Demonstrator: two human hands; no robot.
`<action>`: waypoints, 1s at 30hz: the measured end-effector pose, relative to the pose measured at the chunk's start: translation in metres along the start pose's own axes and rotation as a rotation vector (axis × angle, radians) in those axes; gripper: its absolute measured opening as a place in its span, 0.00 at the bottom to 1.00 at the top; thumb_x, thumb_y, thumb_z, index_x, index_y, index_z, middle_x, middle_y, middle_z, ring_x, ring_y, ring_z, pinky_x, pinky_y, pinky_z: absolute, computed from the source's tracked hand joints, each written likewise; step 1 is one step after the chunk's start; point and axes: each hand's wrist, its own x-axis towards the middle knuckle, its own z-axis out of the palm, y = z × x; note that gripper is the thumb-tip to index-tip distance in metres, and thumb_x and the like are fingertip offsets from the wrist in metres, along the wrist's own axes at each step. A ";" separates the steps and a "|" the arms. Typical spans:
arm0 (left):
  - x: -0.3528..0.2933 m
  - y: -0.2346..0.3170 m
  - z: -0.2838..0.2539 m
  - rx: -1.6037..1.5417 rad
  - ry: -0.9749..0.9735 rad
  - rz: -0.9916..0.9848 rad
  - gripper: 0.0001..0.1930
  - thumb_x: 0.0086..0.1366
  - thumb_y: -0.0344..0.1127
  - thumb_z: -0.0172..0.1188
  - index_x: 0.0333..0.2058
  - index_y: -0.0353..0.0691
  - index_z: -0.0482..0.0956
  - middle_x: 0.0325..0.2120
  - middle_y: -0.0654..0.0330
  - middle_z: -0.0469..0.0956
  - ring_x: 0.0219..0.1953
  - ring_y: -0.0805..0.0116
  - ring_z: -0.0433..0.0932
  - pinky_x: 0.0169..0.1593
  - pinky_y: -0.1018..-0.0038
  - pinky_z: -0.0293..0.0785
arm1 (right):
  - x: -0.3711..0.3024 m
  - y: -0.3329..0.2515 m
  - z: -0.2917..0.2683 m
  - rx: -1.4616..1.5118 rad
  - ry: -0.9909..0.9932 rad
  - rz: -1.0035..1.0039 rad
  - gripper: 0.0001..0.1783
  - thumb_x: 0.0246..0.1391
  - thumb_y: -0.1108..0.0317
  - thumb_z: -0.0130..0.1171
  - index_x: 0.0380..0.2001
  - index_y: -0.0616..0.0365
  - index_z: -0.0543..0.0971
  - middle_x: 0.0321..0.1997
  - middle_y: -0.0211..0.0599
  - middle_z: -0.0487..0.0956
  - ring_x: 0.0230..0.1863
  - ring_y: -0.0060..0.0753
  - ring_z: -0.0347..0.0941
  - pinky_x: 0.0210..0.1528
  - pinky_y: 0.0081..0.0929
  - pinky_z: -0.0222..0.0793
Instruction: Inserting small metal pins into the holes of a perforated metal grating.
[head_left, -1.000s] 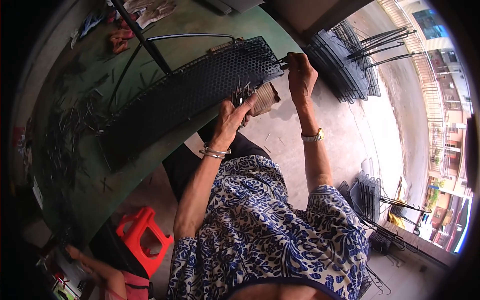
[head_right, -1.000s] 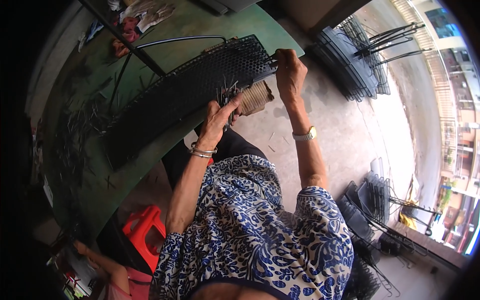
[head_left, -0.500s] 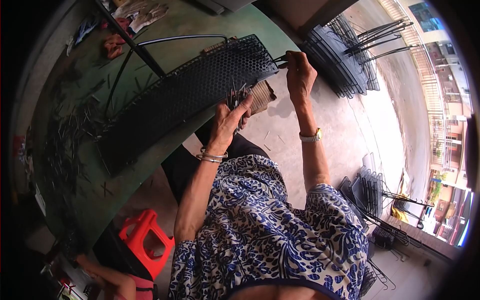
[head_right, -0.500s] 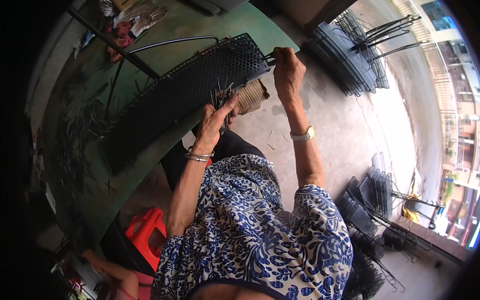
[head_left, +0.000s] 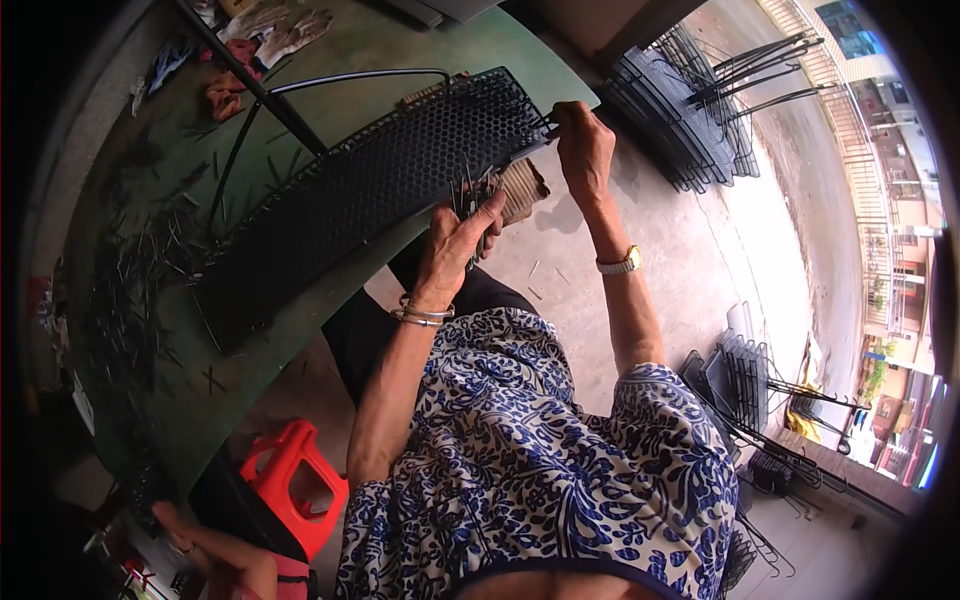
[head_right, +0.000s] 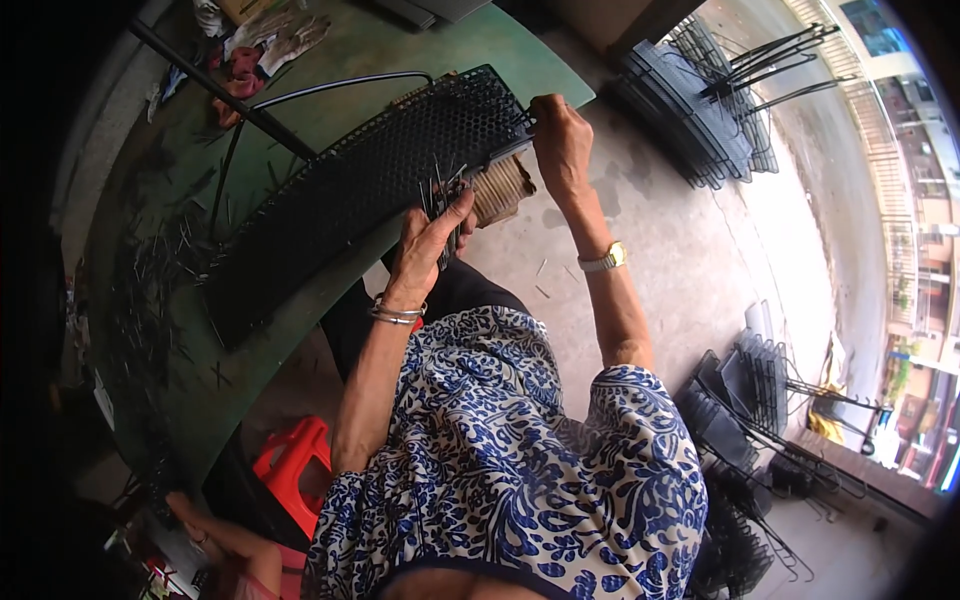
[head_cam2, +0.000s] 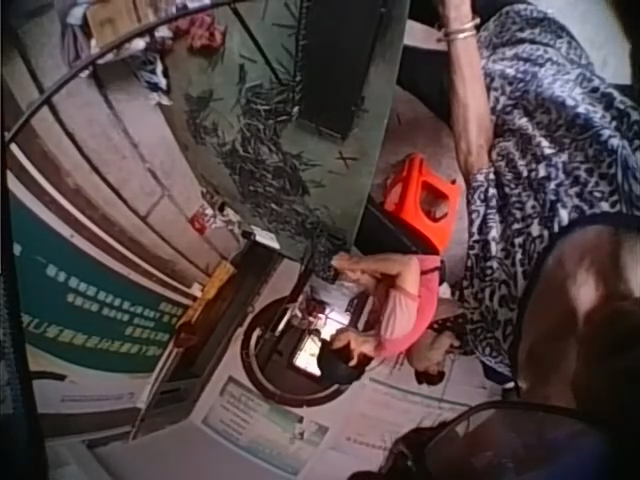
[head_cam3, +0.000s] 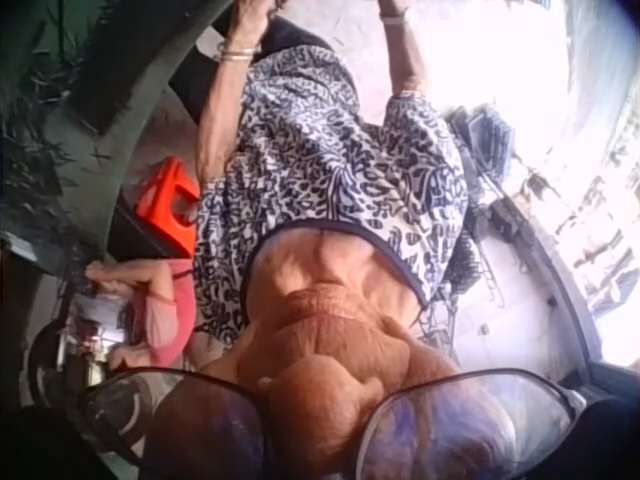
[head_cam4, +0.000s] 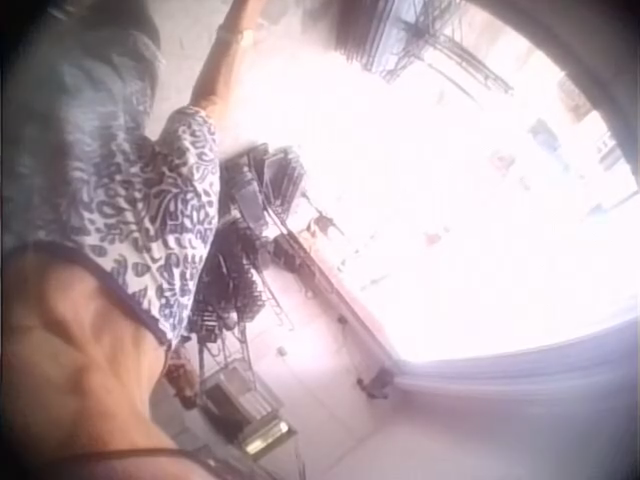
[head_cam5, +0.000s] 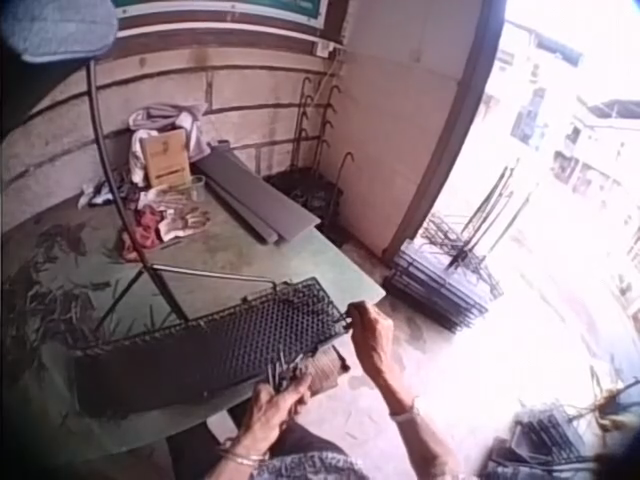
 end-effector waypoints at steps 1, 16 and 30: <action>-0.001 0.001 0.001 -0.003 0.004 0.010 0.20 0.59 0.54 0.65 0.22 0.44 0.72 0.15 0.71 0.70 0.15 0.82 0.67 0.19 0.84 0.61 | 0.000 0.000 -0.001 -0.056 -0.024 -0.011 0.05 0.57 0.73 0.54 0.34 0.61 0.78 0.26 0.42 0.81 0.25 0.34 0.79 0.28 0.26 0.71; -0.003 -0.003 0.003 -0.052 -0.021 -0.016 0.18 0.58 0.50 0.67 0.24 0.44 0.72 0.17 0.70 0.70 0.17 0.83 0.67 0.19 0.84 0.62 | -0.002 -0.014 -0.003 -0.201 -0.099 -0.087 0.06 0.54 0.67 0.59 0.34 0.49 0.83 0.32 0.34 0.77 0.32 0.38 0.76 0.34 0.30 0.70; -0.007 -0.001 0.006 -0.064 -0.037 -0.028 0.17 0.58 0.51 0.67 0.26 0.45 0.73 0.17 0.70 0.71 0.17 0.82 0.66 0.19 0.84 0.61 | -0.012 -0.008 0.007 -0.341 -0.132 -0.097 0.09 0.55 0.66 0.58 0.39 0.49 0.83 0.31 0.37 0.77 0.31 0.41 0.76 0.33 0.32 0.70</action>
